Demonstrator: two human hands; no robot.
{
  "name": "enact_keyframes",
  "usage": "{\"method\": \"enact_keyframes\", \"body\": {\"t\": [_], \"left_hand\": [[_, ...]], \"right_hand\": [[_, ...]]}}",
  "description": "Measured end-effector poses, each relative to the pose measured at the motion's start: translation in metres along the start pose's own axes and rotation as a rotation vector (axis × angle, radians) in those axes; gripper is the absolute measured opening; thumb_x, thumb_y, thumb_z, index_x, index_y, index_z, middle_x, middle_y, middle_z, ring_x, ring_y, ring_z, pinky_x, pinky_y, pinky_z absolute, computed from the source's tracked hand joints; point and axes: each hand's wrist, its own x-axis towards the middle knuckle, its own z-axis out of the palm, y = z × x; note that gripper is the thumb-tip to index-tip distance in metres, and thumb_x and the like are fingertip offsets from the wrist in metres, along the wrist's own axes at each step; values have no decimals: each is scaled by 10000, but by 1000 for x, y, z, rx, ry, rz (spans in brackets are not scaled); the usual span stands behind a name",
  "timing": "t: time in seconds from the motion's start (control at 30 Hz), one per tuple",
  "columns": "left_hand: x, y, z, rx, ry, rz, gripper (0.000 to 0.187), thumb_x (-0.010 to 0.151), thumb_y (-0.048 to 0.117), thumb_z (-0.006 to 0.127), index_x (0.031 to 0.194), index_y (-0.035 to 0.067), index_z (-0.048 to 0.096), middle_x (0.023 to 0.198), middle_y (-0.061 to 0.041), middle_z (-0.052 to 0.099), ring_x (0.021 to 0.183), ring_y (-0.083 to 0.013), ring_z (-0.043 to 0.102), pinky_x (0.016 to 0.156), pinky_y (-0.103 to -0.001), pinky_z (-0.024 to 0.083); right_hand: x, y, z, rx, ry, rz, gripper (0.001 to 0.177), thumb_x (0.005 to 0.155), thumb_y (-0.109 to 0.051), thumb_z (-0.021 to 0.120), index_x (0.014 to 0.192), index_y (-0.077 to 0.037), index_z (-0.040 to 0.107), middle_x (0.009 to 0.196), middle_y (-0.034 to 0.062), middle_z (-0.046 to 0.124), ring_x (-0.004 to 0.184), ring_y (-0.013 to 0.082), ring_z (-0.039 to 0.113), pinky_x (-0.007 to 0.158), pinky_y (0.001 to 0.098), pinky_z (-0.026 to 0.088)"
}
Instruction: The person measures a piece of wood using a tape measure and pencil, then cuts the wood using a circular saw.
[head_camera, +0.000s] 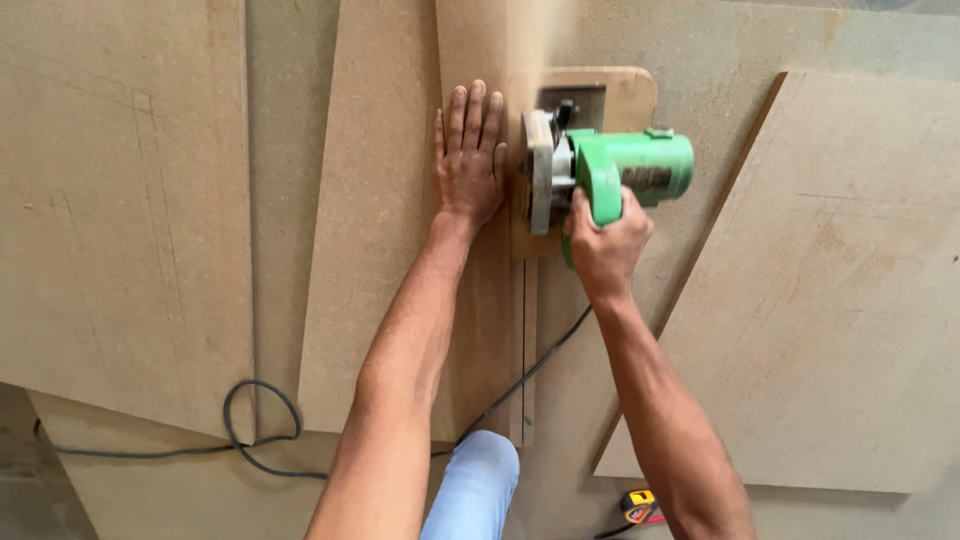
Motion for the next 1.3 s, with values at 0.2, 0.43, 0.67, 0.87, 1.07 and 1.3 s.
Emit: {"method": "enact_keyframes", "body": {"t": [0.2, 0.43, 0.67, 0.87, 1.07, 1.3], "left_hand": [[-1, 0, 1, -23, -13, -4, 674, 1127, 296, 437, 1689, 251, 67, 1756, 14, 12, 1627, -208, 7, 1347, -487, 28], [40, -13, 3, 0, 23, 37, 675, 1124, 298, 448, 1696, 241, 93, 1764, 8, 8, 1639, -221, -3, 1358, -464, 34], [79, -15, -9, 17, -83, -17, 623, 1112, 335, 394, 1682, 236, 165, 1749, -2, 71, 1620, -238, 28, 1341, -464, 25], [78, -14, -11, 38, -118, -31, 622, 1112, 350, 381, 1680, 247, 149, 1749, 2, 71, 1621, -231, 38, 1343, -471, 41], [79, -11, -21, -6, -138, -33, 657, 1096, 310, 448, 1677, 246, 148, 1748, -10, 83, 1621, -248, 38, 1340, -498, 72], [82, -10, -29, -28, -161, -23, 678, 1081, 291, 468, 1672, 214, 146, 1743, -39, 90, 1617, -263, 43, 1330, -512, 80]], "right_hand": [[16, -29, 1, 102, 15, 6, 110, 1005, -83, 681, 1024, 22, 656, 786, 79, 734, 687, 125, 747, 607, 263, 647], [17, -34, 1, 58, 13, 23, 119, 1000, -94, 688, 999, 20, 654, 758, 73, 730, 662, 120, 736, 582, 257, 632], [21, -33, 1, -16, 10, 74, 131, 975, -104, 706, 983, 18, 659, 691, 62, 701, 586, 117, 694, 492, 256, 566], [43, -42, 5, 18, 10, 88, 139, 983, -111, 704, 990, 17, 651, 691, 57, 696, 583, 112, 689, 486, 250, 562], [79, -49, 13, 7, 15, 36, 138, 996, -114, 706, 994, 15, 656, 698, 59, 702, 593, 115, 698, 496, 252, 573], [110, -59, 20, 13, 47, 20, 144, 997, -111, 714, 984, 19, 651, 688, 71, 697, 596, 128, 698, 503, 262, 561]]}}
